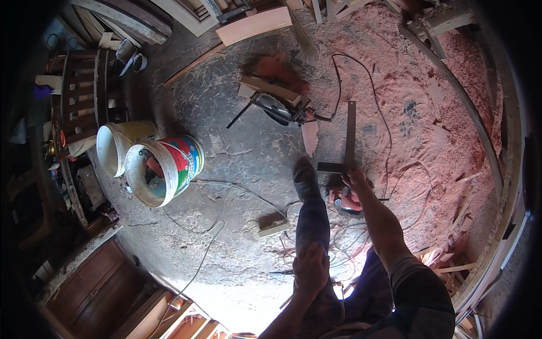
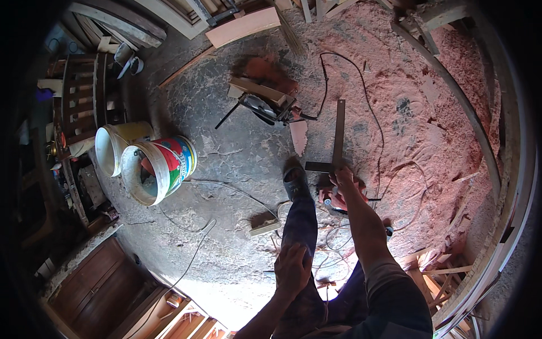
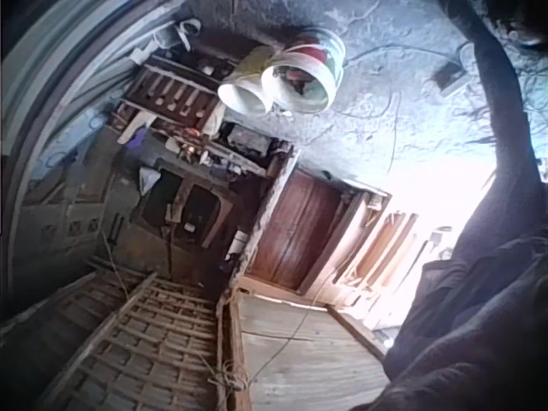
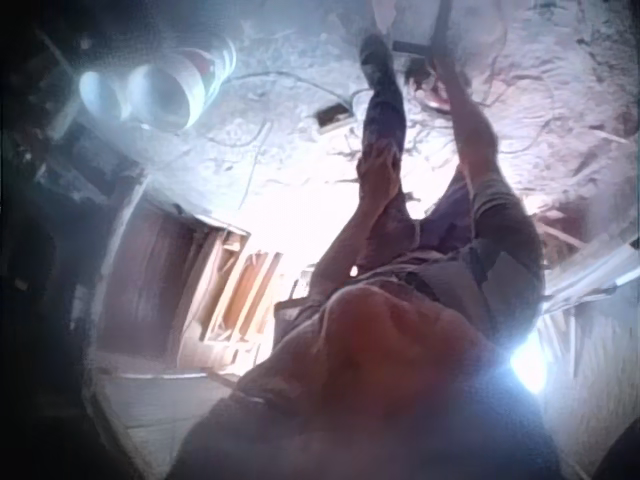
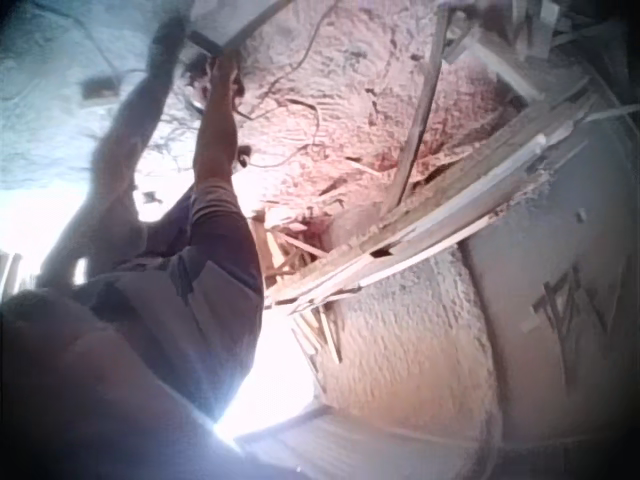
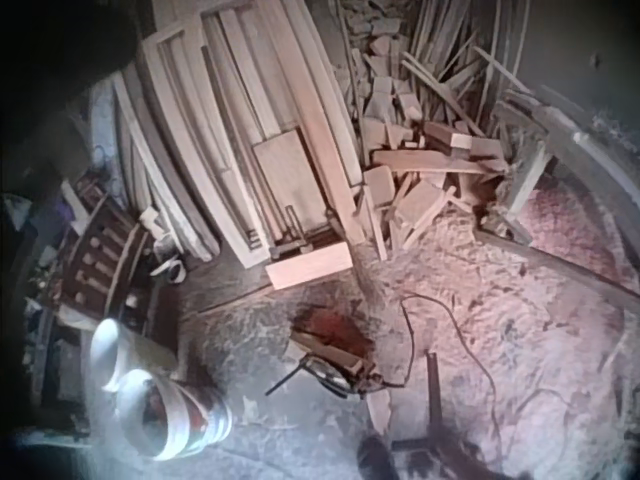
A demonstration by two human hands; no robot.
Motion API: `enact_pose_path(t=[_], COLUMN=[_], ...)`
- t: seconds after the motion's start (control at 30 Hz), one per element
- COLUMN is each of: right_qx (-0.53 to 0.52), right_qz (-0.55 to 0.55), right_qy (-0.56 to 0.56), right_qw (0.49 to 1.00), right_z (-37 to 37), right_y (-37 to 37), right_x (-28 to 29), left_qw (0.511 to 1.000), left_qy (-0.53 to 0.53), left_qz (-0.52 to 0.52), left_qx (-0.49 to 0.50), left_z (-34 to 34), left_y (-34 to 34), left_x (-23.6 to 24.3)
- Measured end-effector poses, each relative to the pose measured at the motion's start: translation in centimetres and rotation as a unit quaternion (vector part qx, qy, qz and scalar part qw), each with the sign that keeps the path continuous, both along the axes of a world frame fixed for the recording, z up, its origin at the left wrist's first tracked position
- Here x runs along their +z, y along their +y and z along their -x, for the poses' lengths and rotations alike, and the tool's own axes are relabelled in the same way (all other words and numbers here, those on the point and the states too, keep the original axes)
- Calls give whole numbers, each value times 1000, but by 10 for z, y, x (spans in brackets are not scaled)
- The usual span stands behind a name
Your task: The person measures and marks a wooden plank with a try square and pencil, then cuts it using a hand saw and a circular saw. The cut pieces are set aside on the floor.
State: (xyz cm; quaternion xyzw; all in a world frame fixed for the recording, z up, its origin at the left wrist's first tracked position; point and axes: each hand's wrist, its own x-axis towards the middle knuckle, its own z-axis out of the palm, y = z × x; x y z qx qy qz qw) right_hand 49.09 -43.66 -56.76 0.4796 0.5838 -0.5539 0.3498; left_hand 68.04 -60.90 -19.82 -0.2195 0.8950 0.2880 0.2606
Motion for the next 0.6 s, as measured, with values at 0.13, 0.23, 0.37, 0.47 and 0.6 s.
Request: enact_pose_path(t=[0.13,0.23,0.37,0.47,0.6], right_qx=[488,698,854,851,906], right_qz=[-342,-324,-181,-223,-229], right_qy=[89,199,411,468,354], right_qw=[798,606,260,89,36], right_z=[3,20,67,104,142], right_y=[-3,-27,-113,-163,-191], right_x=[-22,-2,15,6,-45], left_qw=[999,997,995,994,990], left_qy=[-1,-11,-32,-40,-52], left_qz=[-29,-43,-50,-55,-68], left_qx=[46,65,81,90,112], left_z=[14,21,26,30,32], left_y=[-27,-40,-48,-52,-61], left_x=[-3,-6,-10,-11,-12])
